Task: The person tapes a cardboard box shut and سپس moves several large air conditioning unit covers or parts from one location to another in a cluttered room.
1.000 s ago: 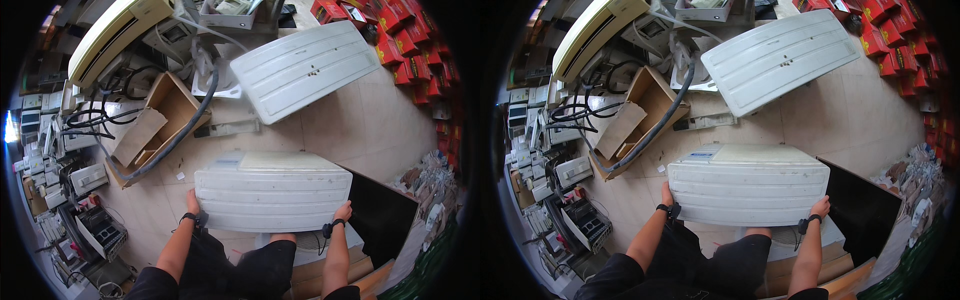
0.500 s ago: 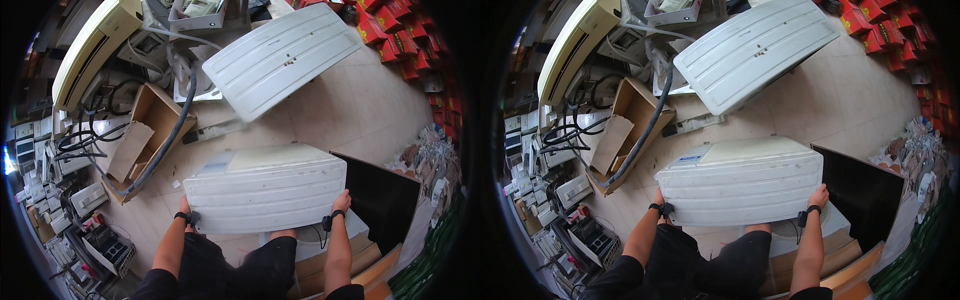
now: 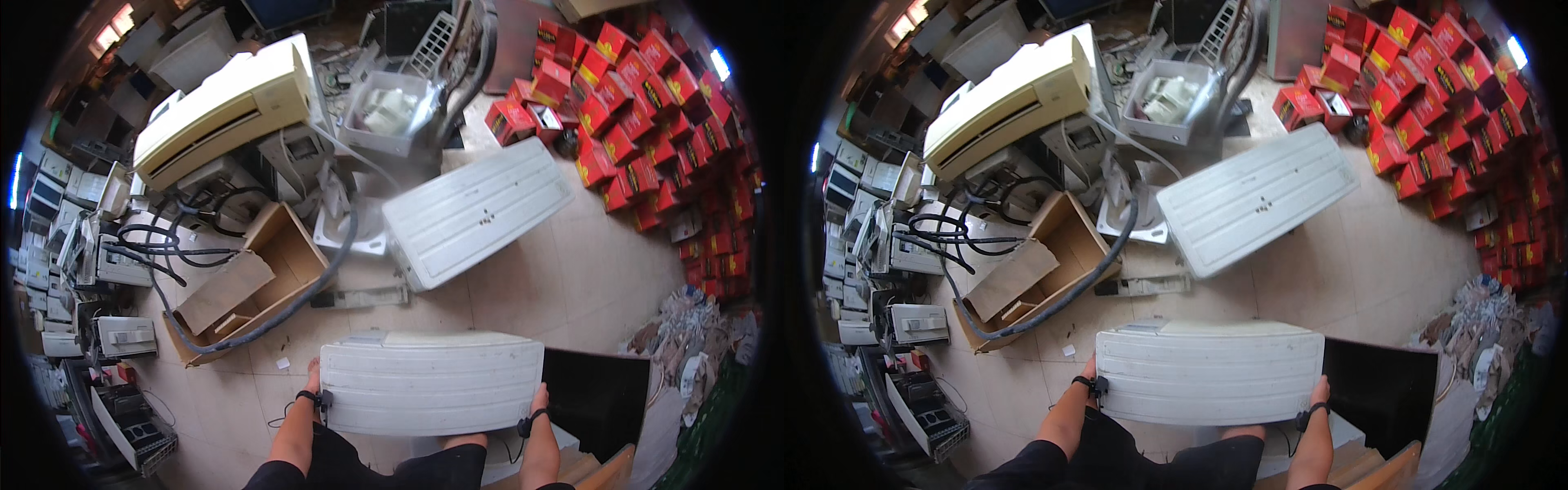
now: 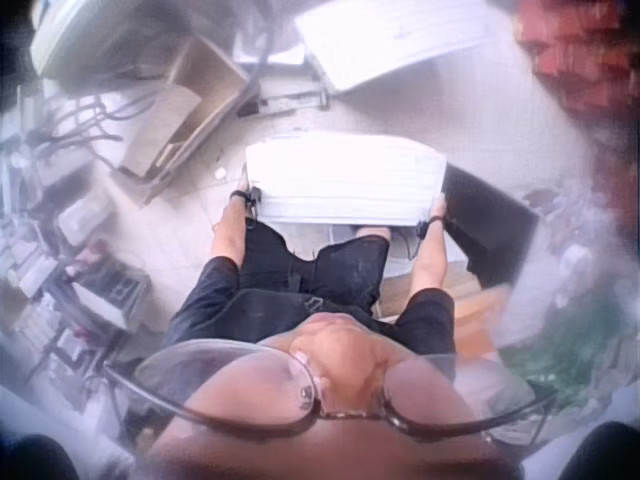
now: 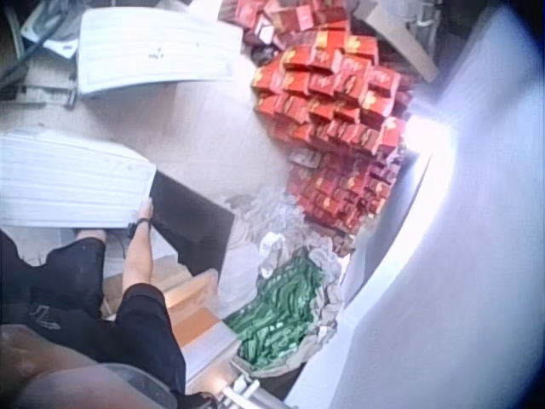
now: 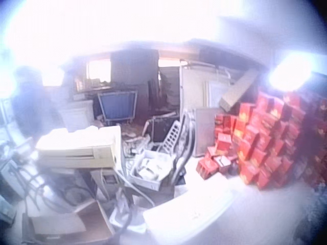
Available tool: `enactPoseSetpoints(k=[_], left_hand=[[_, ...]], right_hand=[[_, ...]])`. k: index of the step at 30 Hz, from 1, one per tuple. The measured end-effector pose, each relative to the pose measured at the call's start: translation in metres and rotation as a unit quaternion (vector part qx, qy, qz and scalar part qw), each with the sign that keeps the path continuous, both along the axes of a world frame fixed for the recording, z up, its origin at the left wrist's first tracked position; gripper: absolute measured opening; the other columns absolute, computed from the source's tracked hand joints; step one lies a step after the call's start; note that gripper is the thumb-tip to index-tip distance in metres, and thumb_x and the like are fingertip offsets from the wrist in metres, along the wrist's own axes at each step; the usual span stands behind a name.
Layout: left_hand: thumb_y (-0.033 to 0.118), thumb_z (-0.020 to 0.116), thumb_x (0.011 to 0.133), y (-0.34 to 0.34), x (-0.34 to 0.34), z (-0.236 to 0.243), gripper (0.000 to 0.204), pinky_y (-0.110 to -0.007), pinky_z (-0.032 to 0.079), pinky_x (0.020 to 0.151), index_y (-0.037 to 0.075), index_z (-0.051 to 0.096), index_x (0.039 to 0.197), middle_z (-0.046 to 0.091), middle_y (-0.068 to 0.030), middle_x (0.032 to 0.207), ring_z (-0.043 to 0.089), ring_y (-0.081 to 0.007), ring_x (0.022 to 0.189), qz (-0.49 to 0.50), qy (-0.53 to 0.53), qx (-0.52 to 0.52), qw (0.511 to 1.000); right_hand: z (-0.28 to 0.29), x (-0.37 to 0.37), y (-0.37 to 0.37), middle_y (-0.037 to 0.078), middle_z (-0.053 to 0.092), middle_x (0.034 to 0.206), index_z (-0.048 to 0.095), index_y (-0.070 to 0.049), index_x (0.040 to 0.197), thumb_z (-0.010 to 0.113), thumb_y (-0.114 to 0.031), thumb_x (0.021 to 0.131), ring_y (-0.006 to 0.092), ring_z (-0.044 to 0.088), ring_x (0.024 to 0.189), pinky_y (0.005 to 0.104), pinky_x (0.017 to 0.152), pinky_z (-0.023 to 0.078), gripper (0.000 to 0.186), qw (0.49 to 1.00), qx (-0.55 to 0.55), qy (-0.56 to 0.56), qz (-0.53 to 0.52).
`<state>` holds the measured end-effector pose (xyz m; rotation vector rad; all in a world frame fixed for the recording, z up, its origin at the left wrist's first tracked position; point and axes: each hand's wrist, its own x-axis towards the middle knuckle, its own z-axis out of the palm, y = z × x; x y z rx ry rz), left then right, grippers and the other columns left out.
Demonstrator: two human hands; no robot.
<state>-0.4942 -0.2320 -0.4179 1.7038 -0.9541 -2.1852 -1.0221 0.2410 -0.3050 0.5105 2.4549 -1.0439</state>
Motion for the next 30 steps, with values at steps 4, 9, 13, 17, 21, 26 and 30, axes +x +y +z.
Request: enactPoseSetpoints(k=[4, 9, 13, 17, 21, 26, 30], left_hand=[[0.040, 0.040, 0.096, -0.006, -0.035, 0.013, 0.049, -0.037, 0.050, 0.085, 0.000, 0.057, 0.119, 0.065, -0.0115, 0.108, 0.063, -0.0247, 0.094, 0.021, -0.023, -0.011, 0.999], [0.039, 0.043, 0.095, -0.014, -0.018, 0.026, 0.047, -0.036, 0.049, 0.082, 0.000, 0.059, 0.114, 0.065, -0.0105, 0.101, 0.063, -0.0236, 0.090, 0.063, -0.040, -0.023, 0.997], [0.038, 0.045, 0.094, -0.006, -0.006, 0.028, 0.045, -0.036, 0.049, 0.080, -0.001, 0.060, 0.110, 0.066, -0.0097, 0.096, 0.062, -0.0226, 0.088, 0.078, -0.014, 0.012, 0.997], [0.038, 0.047, 0.093, 0.005, 0.018, 0.024, 0.043, -0.035, 0.049, 0.078, -0.001, 0.062, 0.106, 0.067, -0.0089, 0.090, 0.062, -0.0217, 0.085, 0.089, 0.054, 0.106, 0.989], [0.045, 0.046, 0.094, 0.021, -0.014, 0.062, 0.053, -0.029, 0.049, 0.078, -0.001, 0.060, 0.117, 0.067, -0.0074, 0.100, 0.063, -0.0173, 0.088, 0.037, 0.056, 0.176, 0.982], [0.046, 0.044, 0.095, 0.006, 0.018, 0.033, 0.053, -0.028, 0.049, 0.077, 0.000, 0.061, 0.114, 0.067, -0.0076, 0.098, 0.063, -0.0168, 0.086, 0.043, 0.069, 0.159, 0.984], [0.052, 0.043, 0.094, -0.009, 0.023, 0.030, 0.059, -0.028, 0.049, 0.076, 0.000, 0.060, 0.115, 0.066, -0.0073, 0.099, 0.062, -0.0161, 0.085, 0.048, 0.030, 0.071, 0.996]], right_hand=[[0.006, -0.002, 0.026, 0.030, 0.060, 0.113, 0.060, 0.010, 0.107, 0.031, -0.045, 0.091, 0.0424, 0.052, 0.112, 0.0440, 0.094, 0.039, 0.064, 0.996, 0.082, 0.016, 0.010], [0.042, 0.002, -0.028, 0.028, 0.062, 0.111, 0.062, 0.006, 0.106, 0.032, -0.045, 0.089, 0.0426, 0.054, 0.110, 0.0454, 0.093, 0.040, 0.062, 0.992, 0.103, 0.022, 0.064], [0.100, 0.009, -0.074, 0.027, 0.064, 0.106, 0.064, 0.005, 0.104, 0.034, -0.043, 0.089, 0.0420, 0.056, 0.105, 0.0453, 0.089, 0.043, 0.058, 0.990, 0.116, 0.043, 0.062], [0.120, 0.006, -0.093, 0.026, 0.064, 0.104, 0.065, 0.003, 0.102, 0.034, -0.041, 0.089, 0.0414, 0.058, 0.103, 0.0454, 0.086, 0.044, 0.056, 0.989, 0.114, 0.042, 0.083], [0.153, 0.004, -0.080, 0.025, 0.064, 0.105, 0.065, 0.003, 0.102, 0.033, -0.042, 0.089, 0.0413, 0.057, 0.104, 0.0456, 0.088, 0.043, 0.057, 0.978, 0.191, 0.052, 0.073], [0.135, 0.010, -0.103, 0.026, 0.063, 0.108, 0.064, 0.003, 0.104, 0.031, -0.043, 0.090, 0.0427, 0.055, 0.106, 0.0461, 0.090, 0.041, 0.058, 0.976, 0.179, 0.033, 0.122], [0.122, 0.018, -0.121, 0.027, 0.062, 0.109, 0.063, 0.003, 0.100, 0.029, -0.043, 0.091, 0.0447, 0.054, 0.105, 0.0469, 0.089, 0.041, 0.058, 0.982, 0.157, 0.035, 0.094]])
